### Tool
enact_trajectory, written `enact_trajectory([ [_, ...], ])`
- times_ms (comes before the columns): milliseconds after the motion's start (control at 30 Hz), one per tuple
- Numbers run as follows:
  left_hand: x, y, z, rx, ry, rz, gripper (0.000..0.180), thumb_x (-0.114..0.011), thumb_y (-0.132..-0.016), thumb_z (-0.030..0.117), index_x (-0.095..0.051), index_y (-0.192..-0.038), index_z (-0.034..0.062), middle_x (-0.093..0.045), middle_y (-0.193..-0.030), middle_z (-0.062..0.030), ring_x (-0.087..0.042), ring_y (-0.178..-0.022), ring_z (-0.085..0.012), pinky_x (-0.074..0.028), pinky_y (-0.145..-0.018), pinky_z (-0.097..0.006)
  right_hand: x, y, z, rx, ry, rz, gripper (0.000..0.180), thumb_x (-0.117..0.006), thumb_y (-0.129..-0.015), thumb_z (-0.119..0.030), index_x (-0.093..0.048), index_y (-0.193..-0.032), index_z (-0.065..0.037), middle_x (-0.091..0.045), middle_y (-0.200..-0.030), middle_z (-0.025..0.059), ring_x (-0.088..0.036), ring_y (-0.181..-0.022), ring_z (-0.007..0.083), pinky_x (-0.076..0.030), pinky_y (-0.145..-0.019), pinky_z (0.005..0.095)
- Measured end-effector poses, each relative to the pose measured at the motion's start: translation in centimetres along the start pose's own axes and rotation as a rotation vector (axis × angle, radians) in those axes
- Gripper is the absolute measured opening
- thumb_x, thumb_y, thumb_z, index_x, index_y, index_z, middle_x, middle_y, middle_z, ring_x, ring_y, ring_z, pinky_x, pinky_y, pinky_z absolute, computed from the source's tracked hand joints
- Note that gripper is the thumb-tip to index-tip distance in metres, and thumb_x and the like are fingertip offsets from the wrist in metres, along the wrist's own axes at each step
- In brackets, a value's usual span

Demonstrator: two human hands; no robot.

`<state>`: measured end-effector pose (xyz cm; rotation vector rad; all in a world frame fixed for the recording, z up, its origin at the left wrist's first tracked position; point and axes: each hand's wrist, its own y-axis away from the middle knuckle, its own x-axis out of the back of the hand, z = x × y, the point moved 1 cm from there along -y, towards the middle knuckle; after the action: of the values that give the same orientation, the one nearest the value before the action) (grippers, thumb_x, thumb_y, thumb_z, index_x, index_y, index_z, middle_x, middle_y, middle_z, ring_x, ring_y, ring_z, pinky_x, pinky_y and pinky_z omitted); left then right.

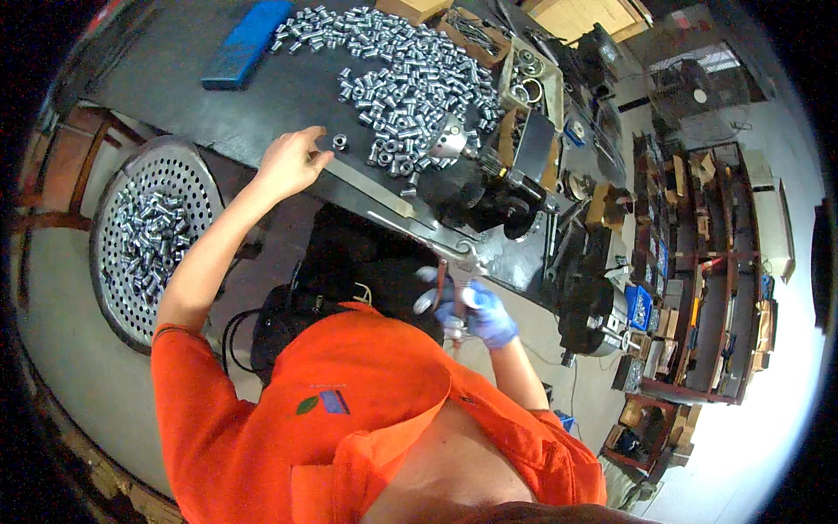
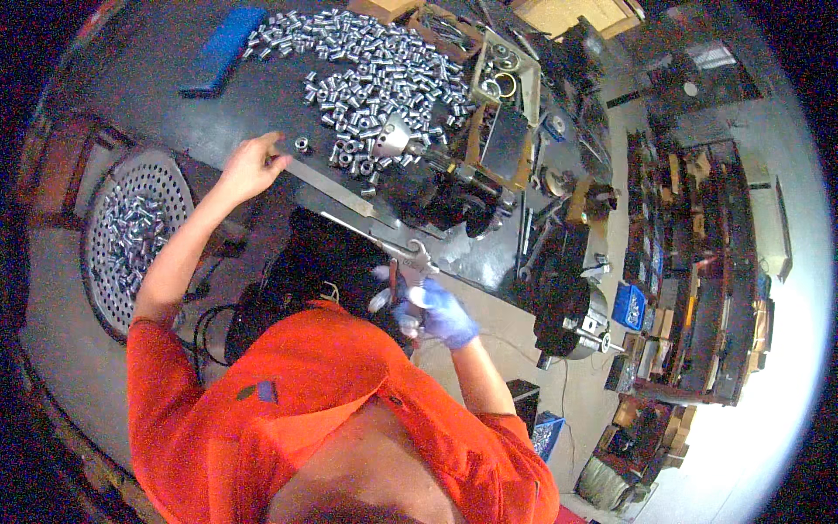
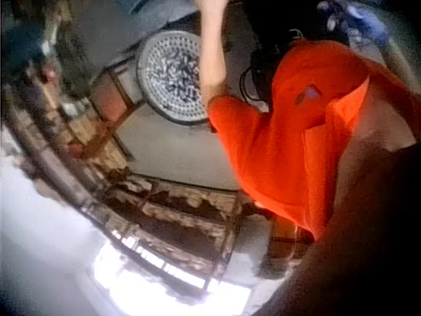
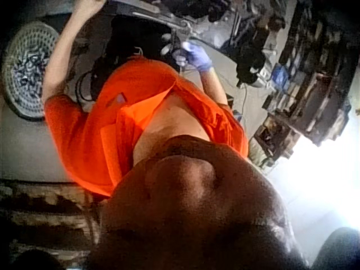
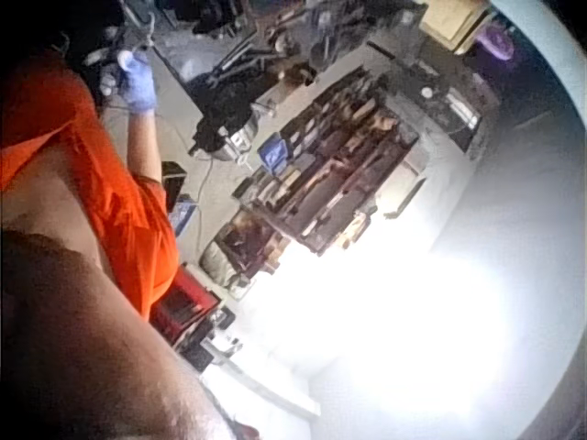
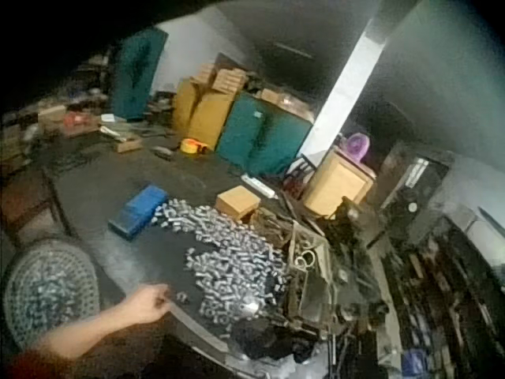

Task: The person picks up metal bolts from a table and uses an air nozzle to blow air into them one at a time before placing them into a circular metal tray.

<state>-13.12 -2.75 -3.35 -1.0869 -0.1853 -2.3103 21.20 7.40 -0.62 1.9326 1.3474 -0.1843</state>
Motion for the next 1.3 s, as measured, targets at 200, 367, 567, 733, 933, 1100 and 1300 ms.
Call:
enact_trajectory([
  [200,-2.9,-4.3,0.4,-0.094,-0.307,0.001,0.032,-0.062,-0.075,0.033,-0.059,-0.087,0.0044,-0.062,-0.084,-0.0176,-0.059,-0.081,-0.0365,-0.046,-0.069,-0.046,-0.4,-2.1,1.1,-0.025,0.226,0.180,0.038,-0.062,-0.081,-0.028,-0.049,-0.109,-0.005,-0.059,-0.072,0.0079,-0.036,-0.037,0.0052,-0.028,-0.033,0.0183],
  [367,-2.0,-1.8,1.2,-0.049,0.126,-0.220,0.020,-0.060,-0.080,0.020,-0.061,-0.085,0.0007,-0.061,-0.073,-0.0126,-0.061,-0.060,-0.0233,-0.047,-0.055,-0.036,-0.1,-0.3,0.2,-0.021,0.252,0.288,0.048,-0.066,-0.078,-0.029,-0.046,-0.118,-0.010,-0.057,-0.067,0.0030,-0.035,-0.036,0.0038,-0.026,-0.032,0.0188],
  [567,-5.7,6.4,-0.3,0.288,0.745,-0.711,0.022,-0.054,-0.087,0.015,-0.058,-0.086,-0.0067,-0.057,-0.068,-0.0099,-0.053,-0.043,-0.0145,-0.043,-0.043,-0.026,-0.1,0.2,0.8,-0.123,0.466,0.355,0.049,-0.069,-0.075,-0.034,-0.052,-0.114,-0.010,-0.054,-0.062,-0.0011,-0.035,-0.039,0.0028,-0.026,-0.036,0.0189],
  [733,-6.1,7.3,-0.9,0.410,0.934,-0.669,0.023,-0.054,-0.087,0.017,-0.058,-0.082,-0.0052,-0.055,-0.065,-0.0095,-0.051,-0.041,-0.0150,-0.043,-0.038,-0.026,0.4,-0.3,1.4,-0.129,0.471,0.313,0.052,-0.070,-0.074,-0.036,-0.052,-0.116,-0.010,-0.053,-0.060,-0.0016,-0.036,-0.040,0.0020,-0.026,-0.037,0.0187],
  [933,-6.2,7.0,-1.1,0.450,0.939,-0.676,0.023,-0.057,-0.085,0.021,-0.059,-0.080,-0.0008,-0.053,-0.060,-0.0050,-0.049,-0.042,-0.0112,-0.040,-0.037,-0.024,0.0,-1.0,1.6,-0.122,0.512,0.223,0.056,-0.068,-0.076,-0.037,-0.049,-0.122,-0.011,-0.053,-0.060,-0.0025,-0.035,-0.039,0.0019,-0.026,-0.035,0.0184],
  [1100,-4.8,6.9,-1.8,0.473,0.775,-0.546,0.024,-0.058,-0.085,0.024,-0.059,-0.080,0.0005,-0.051,-0.059,-0.0024,-0.045,-0.044,-0.0076,-0.033,-0.036,-0.021,0.1,-0.9,1.6,-0.092,0.463,0.237,0.059,-0.069,-0.075,-0.036,-0.047,-0.124,-0.011,-0.053,-0.062,-0.0030,-0.035,-0.039,0.0024,-0.027,-0.035,0.0191],
  [1300,-1.9,5.0,2.4,0.176,1.054,-0.464,0.022,-0.063,-0.080,0.016,-0.058,-0.094,0.0006,-0.058,-0.073,-0.0033,-0.056,-0.058,-0.0106,-0.045,-0.053,-0.023,2.0,-5.3,4.4,-0.228,0.875,0.230,0.046,-0.066,-0.075,-0.047,-0.062,-0.095,-0.005,-0.051,-0.061,-0.0014,-0.043,-0.057,0.0085,-0.039,-0.052,0.0264],
])
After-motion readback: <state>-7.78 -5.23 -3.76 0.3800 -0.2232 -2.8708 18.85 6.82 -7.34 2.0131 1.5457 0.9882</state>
